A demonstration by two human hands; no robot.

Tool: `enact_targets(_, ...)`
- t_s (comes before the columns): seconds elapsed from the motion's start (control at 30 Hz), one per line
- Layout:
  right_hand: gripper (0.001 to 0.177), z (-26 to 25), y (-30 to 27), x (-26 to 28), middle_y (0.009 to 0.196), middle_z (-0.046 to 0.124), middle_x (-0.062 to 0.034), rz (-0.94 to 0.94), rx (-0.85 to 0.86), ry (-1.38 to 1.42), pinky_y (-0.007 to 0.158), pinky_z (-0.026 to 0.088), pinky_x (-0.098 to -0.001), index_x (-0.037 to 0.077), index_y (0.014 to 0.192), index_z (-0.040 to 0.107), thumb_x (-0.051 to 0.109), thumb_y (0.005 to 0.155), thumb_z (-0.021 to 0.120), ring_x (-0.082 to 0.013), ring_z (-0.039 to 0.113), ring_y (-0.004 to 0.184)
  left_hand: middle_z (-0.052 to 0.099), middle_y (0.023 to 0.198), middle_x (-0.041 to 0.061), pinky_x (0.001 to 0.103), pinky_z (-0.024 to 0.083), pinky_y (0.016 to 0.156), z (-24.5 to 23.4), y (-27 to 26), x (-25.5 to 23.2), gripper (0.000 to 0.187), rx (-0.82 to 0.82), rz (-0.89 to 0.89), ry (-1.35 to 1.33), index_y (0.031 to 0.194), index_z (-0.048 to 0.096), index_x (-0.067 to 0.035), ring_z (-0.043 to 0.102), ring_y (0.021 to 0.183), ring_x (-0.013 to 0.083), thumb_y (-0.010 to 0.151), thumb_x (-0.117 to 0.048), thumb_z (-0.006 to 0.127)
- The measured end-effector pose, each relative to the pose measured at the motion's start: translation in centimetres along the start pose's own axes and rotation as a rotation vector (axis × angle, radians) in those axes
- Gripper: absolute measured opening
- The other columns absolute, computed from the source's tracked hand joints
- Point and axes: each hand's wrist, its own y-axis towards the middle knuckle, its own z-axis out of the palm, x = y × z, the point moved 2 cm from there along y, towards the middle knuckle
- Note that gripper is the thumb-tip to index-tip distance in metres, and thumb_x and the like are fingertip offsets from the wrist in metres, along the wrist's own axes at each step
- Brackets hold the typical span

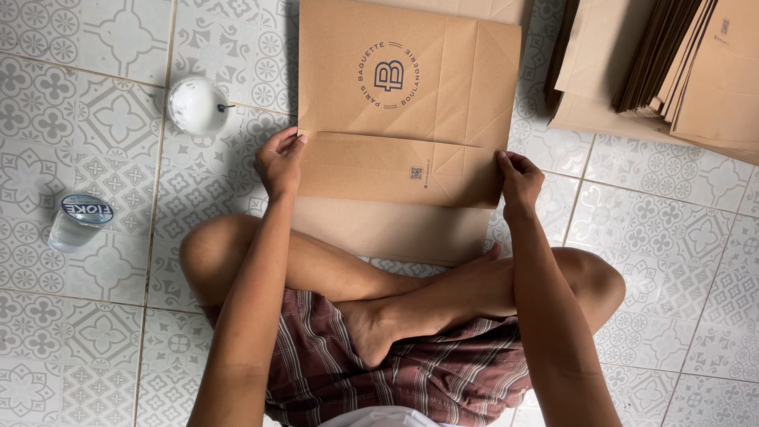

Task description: Applying glue to the edge of a paper bag using a small stick and then folding it to seal.

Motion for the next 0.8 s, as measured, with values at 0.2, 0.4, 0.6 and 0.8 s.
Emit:
enact_targets(0.2,0.022,0.6,0.7,-0.9,0.087,0.074,-0.0030,-0.097,-0.046,-0.125,0.068,0.056,-0.0302,0.016,0.099,0.078,0.037,0.097,0.079,-0.0146,0.068,0.079,0.079,0.094,0.006,0.039,0.060,0.082,0.3,-0.7,-0.8,0.019,-0.093,0.096,0.060,0.107,0.079,-0.023,0.076,0.091,0.0250,0.088,-0.023,0.078)
enact_targets(0.4,0.044,2.2,-1.7,1.5,0.124,0.056,-0.0054,-0.645,-0.241,-0.523,0.087,0.052,-0.0604,0.020,0.129,0.058,0.029,0.093,0.081,-0.0403,0.060,0.111,0.080,0.090,0.001,0.038,0.060,0.078,1.2,-0.6,0.3,0.018,-0.203,0.165,0.057,0.103,0.080,-0.027,0.077,0.086,0.0240,0.086,-0.023,0.079)
enact_targets(0.6,0.065,12.1,-13.4,7.8,0.151,0.049,-0.0230,-0.992,0.155,-0.581,0.113,0.041,-0.0555,0.010,0.150,0.052,0.044,0.098,0.073,-0.0404,0.046,0.142,0.080,0.090,0.001,0.039,0.060,0.076,1.1,-0.7,0.8,0.019,-0.229,0.229,0.093,0.105,0.081,-0.027,0.077,0.086,0.0233,0.086,-0.025,0.080)
enact_targets(0.8,0.071,17.2,-17.1,7.1,0.169,0.028,-0.0127,-1.010,0.325,-0.801,0.128,0.014,-0.0519,0.022,0.161,0.038,0.066,0.105,0.040,-0.0297,0.021,0.159,0.080,0.093,-0.004,0.037,0.060,0.079,1.1,-0.7,0.9,0.019,-0.233,0.206,0.087,0.105,0.080,-0.032,0.076,0.090,0.0193,0.085,-0.029,0.081)
